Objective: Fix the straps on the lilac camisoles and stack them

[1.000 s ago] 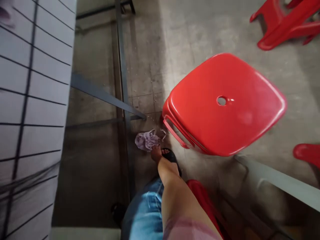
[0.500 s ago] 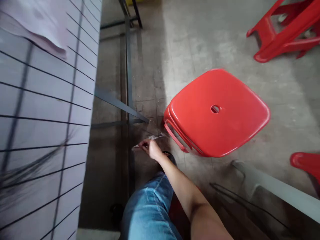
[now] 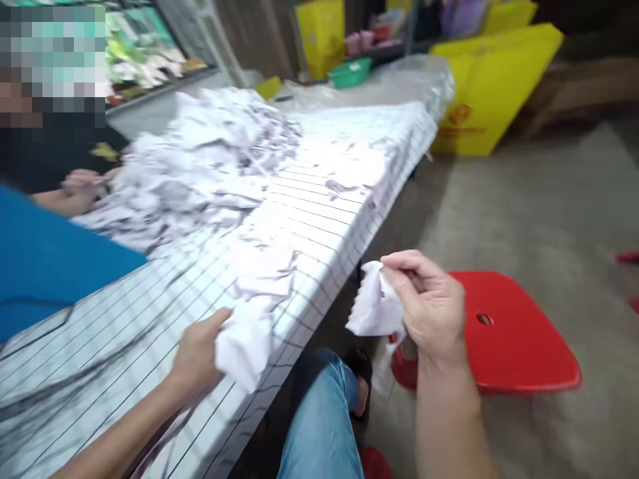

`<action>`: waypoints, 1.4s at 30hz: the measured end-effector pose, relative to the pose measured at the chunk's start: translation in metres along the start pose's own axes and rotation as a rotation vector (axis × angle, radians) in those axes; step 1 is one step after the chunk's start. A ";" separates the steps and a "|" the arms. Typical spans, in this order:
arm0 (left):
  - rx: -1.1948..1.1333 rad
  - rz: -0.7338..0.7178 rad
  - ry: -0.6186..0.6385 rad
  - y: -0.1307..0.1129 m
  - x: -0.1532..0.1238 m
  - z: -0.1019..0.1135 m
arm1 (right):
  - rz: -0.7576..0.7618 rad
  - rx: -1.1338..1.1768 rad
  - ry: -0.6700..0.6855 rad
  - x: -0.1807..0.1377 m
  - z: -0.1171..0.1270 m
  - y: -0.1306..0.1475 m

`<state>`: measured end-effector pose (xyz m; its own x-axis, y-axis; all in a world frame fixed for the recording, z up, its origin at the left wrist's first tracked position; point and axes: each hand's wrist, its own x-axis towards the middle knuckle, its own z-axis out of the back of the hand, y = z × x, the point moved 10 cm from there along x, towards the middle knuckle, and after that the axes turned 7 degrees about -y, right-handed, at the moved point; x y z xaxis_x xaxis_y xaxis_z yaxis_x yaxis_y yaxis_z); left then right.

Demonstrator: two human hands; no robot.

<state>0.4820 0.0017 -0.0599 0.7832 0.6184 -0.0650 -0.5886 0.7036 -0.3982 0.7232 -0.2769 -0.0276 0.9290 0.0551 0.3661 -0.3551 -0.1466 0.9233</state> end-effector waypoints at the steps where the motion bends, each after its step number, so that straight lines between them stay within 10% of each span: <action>1: -0.050 0.002 -0.038 0.004 -0.008 0.007 | 0.081 0.032 -0.005 0.002 -0.016 0.036; 7: -0.802 0.152 -0.095 0.053 -0.046 0.052 | 0.395 0.197 0.228 -0.036 -0.169 0.219; 13: -0.937 0.180 -0.102 0.146 -0.138 0.140 | 0.584 0.227 0.391 -0.082 -0.293 0.294; 20: -0.102 0.409 -0.278 0.262 -0.203 0.174 | 0.603 -0.327 0.629 -0.179 -0.380 0.220; 25: -0.107 0.362 -0.338 0.255 -0.223 0.167 | 0.643 -0.339 1.532 -0.349 -0.391 0.155; 27: -0.078 0.323 -0.322 0.244 -0.225 0.157 | 0.719 -0.414 1.600 -0.381 -0.390 0.136; 32: -0.023 0.366 -0.383 0.238 -0.223 0.149 | 0.677 -0.387 1.543 -0.379 -0.403 0.118; 42: -0.647 0.414 -0.570 0.244 -0.240 0.191 | 0.493 -0.168 1.745 -0.382 -0.395 0.121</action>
<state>0.1121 0.0918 0.0331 0.2215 0.9724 0.0736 -0.4386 0.1667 -0.8831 0.2841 0.0742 -0.0093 -0.3743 0.9123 0.1659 -0.6406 -0.3838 0.6651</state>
